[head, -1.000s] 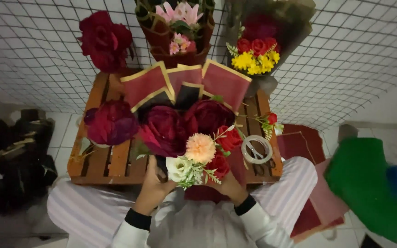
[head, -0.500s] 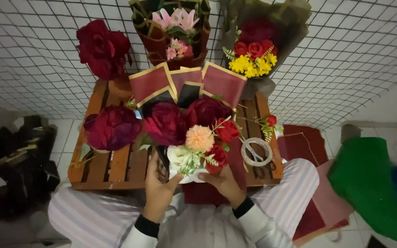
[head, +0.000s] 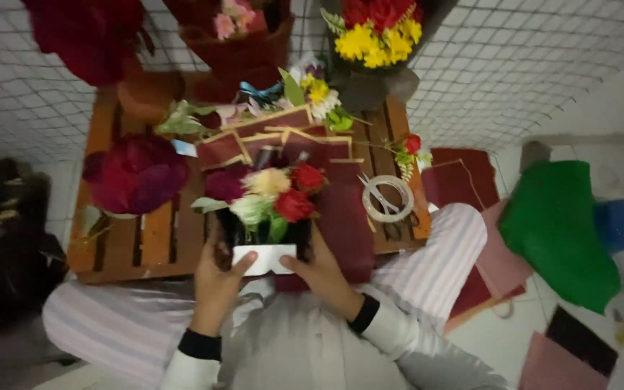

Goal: Preparing and assembling layers of wrapping paper and flowers to create a bouquet using tape and scissors.

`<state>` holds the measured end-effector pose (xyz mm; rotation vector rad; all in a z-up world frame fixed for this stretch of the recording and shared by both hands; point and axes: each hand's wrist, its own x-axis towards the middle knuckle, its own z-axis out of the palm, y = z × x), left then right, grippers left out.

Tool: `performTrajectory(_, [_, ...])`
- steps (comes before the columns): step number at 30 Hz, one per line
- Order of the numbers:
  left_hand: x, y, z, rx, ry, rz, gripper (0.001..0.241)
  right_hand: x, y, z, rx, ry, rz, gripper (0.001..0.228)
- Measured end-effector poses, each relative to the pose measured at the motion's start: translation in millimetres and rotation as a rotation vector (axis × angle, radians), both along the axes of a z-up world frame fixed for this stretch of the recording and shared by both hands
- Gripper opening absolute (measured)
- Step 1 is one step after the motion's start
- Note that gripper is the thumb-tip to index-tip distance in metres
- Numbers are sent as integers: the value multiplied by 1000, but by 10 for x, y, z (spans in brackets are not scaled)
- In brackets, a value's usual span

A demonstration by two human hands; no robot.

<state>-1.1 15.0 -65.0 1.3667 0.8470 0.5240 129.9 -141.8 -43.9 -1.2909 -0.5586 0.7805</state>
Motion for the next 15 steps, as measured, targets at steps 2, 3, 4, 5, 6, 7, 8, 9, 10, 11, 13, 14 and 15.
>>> performTrajectory(2, [12,15,96,-29,129,28,97,-52,-13,133,-96,93,-21,105])
performTrajectory(3, [31,20,125,-37,243,56,109,-75,-28,186,-173,172,-42,120])
performTrajectory(4, [-3,46,47,-50,250,42,109,-31,-119,85,-186,179,-55,120])
performTrajectory(5, [-41,68,-32,15,79,2,79,-6,-225,-16,-157,134,-71,115])
performTrajectory(6, [-76,92,-109,76,-94,-36,50,18,-333,-113,-129,88,-87,110])
performTrajectory(7, [-52,12,50,62,-89,-47,50,133,-453,-38,-142,94,-99,110])
performTrajectory(8, [-31,-62,216,321,28,24,68,243,-570,44,-194,-140,-184,85])
performTrajectory(9, [-16,-114,387,584,144,98,89,357,-661,122,-242,-376,-259,63])
performTrajectory(10, [17,-159,487,576,148,90,89,533,-740,247,-252,-372,-263,63])
performTrajectory(11, [48,-200,593,668,93,108,83,715,-807,372,-332,-811,-352,56])
performTrajectory(13, [159,-261,768,758,39,124,76,1042,-1002,387,-409,-1251,-430,49])
performTrajectory(14, [240,-281,833,848,-31,131,70,1187,-1129,275,-498,-1247,-402,47])
performTrajectory(15, [305,-311,900,935,-99,137,63,1316,-1265,163,-587,-1240,-371,46])
